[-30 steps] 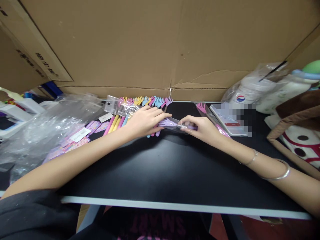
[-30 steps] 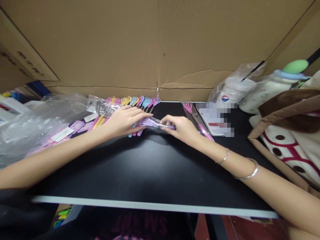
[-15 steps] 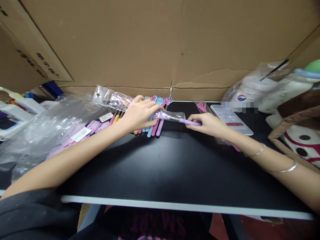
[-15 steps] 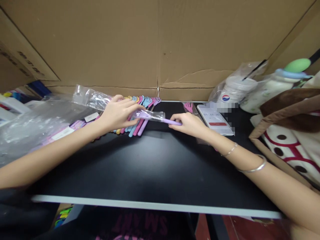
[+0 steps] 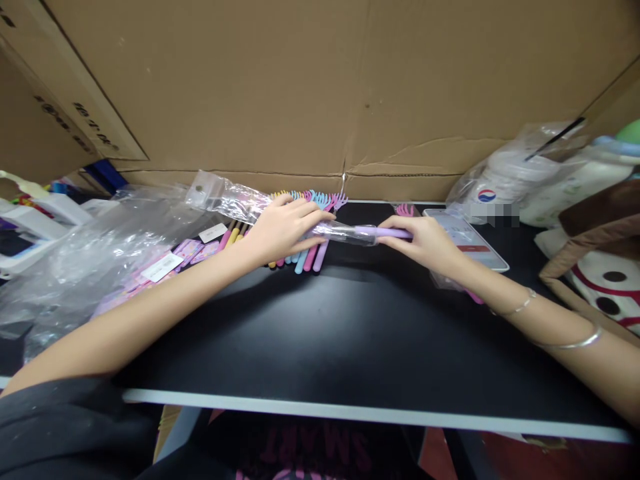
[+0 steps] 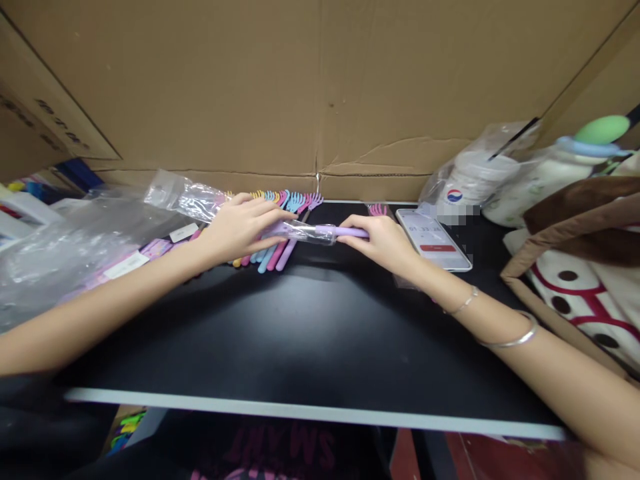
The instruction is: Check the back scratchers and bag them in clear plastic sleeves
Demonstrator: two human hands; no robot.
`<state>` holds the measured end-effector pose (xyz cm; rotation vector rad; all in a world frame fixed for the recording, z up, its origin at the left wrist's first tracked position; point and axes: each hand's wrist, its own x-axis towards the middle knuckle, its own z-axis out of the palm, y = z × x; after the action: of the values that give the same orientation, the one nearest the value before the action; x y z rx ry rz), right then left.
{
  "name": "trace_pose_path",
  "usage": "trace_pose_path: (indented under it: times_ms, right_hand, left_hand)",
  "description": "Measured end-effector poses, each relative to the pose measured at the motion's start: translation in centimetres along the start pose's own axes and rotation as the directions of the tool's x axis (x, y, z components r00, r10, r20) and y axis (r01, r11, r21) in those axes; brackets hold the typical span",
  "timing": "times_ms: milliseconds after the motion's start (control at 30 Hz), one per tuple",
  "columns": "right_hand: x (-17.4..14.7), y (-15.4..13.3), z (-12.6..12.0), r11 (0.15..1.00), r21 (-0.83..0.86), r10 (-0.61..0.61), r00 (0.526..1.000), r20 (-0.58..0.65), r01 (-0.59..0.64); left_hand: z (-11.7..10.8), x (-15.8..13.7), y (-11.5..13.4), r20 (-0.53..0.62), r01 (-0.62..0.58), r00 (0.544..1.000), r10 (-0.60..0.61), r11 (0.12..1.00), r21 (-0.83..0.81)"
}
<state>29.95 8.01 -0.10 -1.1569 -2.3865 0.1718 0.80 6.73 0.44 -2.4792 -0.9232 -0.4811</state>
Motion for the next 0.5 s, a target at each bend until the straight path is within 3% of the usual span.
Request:
trace_pose_path:
  times_ms: [500]
  right_hand:
    - [-0.8,-2.5,0.9,0.999,0.001,0.039,0.999,-0.033,-0.039]
  left_hand:
    - [-0.7,-0.2,3.5,-0.035,-0.024,0.999,0.023,0.999,-0.035]
